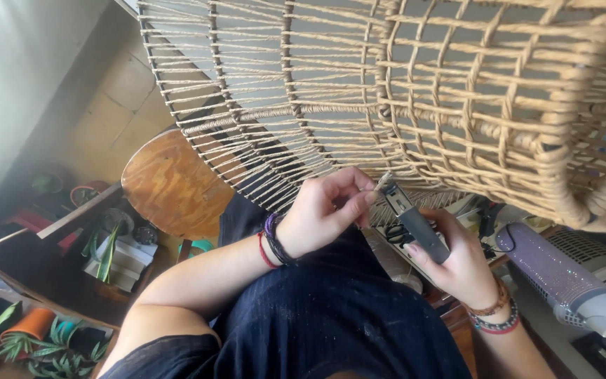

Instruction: Assembling and finishing a woven lampshade by trimming excess twine and applying hot glue to secure the structure.

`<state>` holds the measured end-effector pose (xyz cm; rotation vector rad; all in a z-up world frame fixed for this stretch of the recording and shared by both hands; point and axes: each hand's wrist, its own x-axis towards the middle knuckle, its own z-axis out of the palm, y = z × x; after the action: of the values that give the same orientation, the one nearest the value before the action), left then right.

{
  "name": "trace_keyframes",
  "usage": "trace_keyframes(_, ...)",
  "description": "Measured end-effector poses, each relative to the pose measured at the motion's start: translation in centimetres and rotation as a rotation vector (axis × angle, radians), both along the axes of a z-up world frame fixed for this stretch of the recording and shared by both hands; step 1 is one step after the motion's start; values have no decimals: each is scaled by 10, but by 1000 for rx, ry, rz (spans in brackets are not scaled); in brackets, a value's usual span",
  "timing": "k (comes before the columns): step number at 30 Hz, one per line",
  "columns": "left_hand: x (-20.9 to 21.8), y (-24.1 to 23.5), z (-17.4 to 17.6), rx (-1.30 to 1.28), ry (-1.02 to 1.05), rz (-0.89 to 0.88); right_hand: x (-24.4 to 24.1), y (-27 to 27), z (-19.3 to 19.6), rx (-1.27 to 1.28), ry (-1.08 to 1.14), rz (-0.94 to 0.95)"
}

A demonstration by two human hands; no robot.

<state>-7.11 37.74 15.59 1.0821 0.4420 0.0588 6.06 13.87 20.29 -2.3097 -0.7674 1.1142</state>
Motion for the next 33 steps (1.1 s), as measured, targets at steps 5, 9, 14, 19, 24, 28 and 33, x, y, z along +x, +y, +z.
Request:
trace_keyframes(5, 2, -13, 6, -249, 63, 78, -14, -15, -8, 36, -24, -69)
trace_keyframes(9, 10, -27, -2, -447, 131, 185, -24, -19, -9, 74, -47, -111)
trace_keyframes(14, 12, -38, -12, -614, 145, 223, -30, -33, -11, 109, -72, -149)
trace_keyframes(19, 12, -39, -17, -734, 115, 192, -37, -33, -12, 183, -47, -198)
trace_keyframes(24, 12, -25, -4, -254, 126, 196, -39, -24, -12, 269, -28, -201)
trace_keyframes(28, 11, -5, 17, 799, -26, 289, -41, -25, -27, 344, -11, -197)
trace_keyframes(33, 24, 2, 24, 1300, -169, 158, -46, -17, -33, 421, 65, -216)
